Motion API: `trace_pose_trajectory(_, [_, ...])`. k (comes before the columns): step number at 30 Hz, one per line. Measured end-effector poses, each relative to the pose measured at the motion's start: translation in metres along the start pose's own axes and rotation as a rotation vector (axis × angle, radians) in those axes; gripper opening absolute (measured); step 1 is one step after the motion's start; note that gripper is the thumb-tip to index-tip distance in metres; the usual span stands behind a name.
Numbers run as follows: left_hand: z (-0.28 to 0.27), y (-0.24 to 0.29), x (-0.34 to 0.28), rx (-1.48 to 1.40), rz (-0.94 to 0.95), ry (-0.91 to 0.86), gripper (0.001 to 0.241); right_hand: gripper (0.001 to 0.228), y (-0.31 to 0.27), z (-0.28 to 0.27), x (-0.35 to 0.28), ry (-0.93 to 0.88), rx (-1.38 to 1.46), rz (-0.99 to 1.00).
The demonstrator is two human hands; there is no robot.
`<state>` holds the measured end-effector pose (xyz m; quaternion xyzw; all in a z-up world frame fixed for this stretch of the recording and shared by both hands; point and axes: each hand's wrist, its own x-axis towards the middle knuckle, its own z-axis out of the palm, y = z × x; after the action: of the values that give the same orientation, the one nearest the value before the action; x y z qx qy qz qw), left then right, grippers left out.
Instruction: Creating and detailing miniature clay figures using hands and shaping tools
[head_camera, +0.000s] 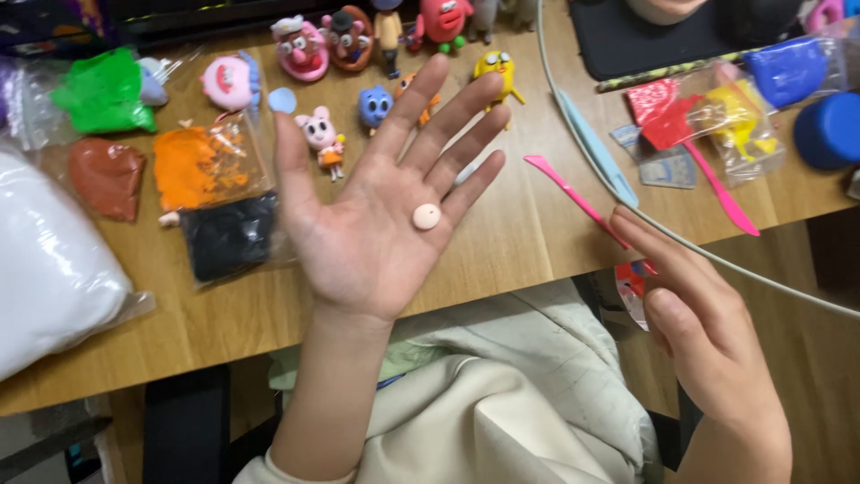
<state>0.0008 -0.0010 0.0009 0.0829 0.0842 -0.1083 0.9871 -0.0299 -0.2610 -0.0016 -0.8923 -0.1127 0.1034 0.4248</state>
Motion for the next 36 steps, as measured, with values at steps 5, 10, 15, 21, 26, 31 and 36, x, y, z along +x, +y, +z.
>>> trace_pose_trajectory(5, [0.004, 0.002, -0.002, -0.003, -0.002, 0.008, 0.098, 0.047, 0.001, 0.010, 0.010, -0.069, -0.039, -0.137])
trace_pose_trajectory(10, [0.002, 0.002, -0.002, 0.018, -0.019, -0.007, 0.099, 0.044, 0.013, 0.015, 0.001, -0.035, 0.054, -0.041])
trace_pose_trajectory(15, [0.001, 0.002, -0.001, 0.025, -0.022, -0.022, 0.100, 0.065, 0.020, 0.017, -0.005, 0.028, 0.370, 0.059])
trace_pose_trajectory(21, [0.000, 0.001, -0.001, 0.006, -0.019, -0.030, 0.099, 0.068, 0.044, 0.018, -0.018, 0.061, 0.695, 0.050])
trace_pose_trajectory(26, [0.004, 0.000, -0.001, 0.004, -0.016, 0.017, 0.098, 0.072, 0.045, 0.021, -0.021, 0.087, 0.807, 0.033])
trace_pose_trajectory(31, [0.003, -0.001, -0.002, 0.022, -0.008, -0.010, 0.098, 0.083, 0.044, 0.022, -0.022, 0.072, 0.817, 0.024])
trace_pose_trajectory(36, [0.005, -0.002, -0.002, 0.020, -0.005, 0.023, 0.097, 0.077, 0.020, 0.021, -0.022, -0.041, 0.516, -0.096])
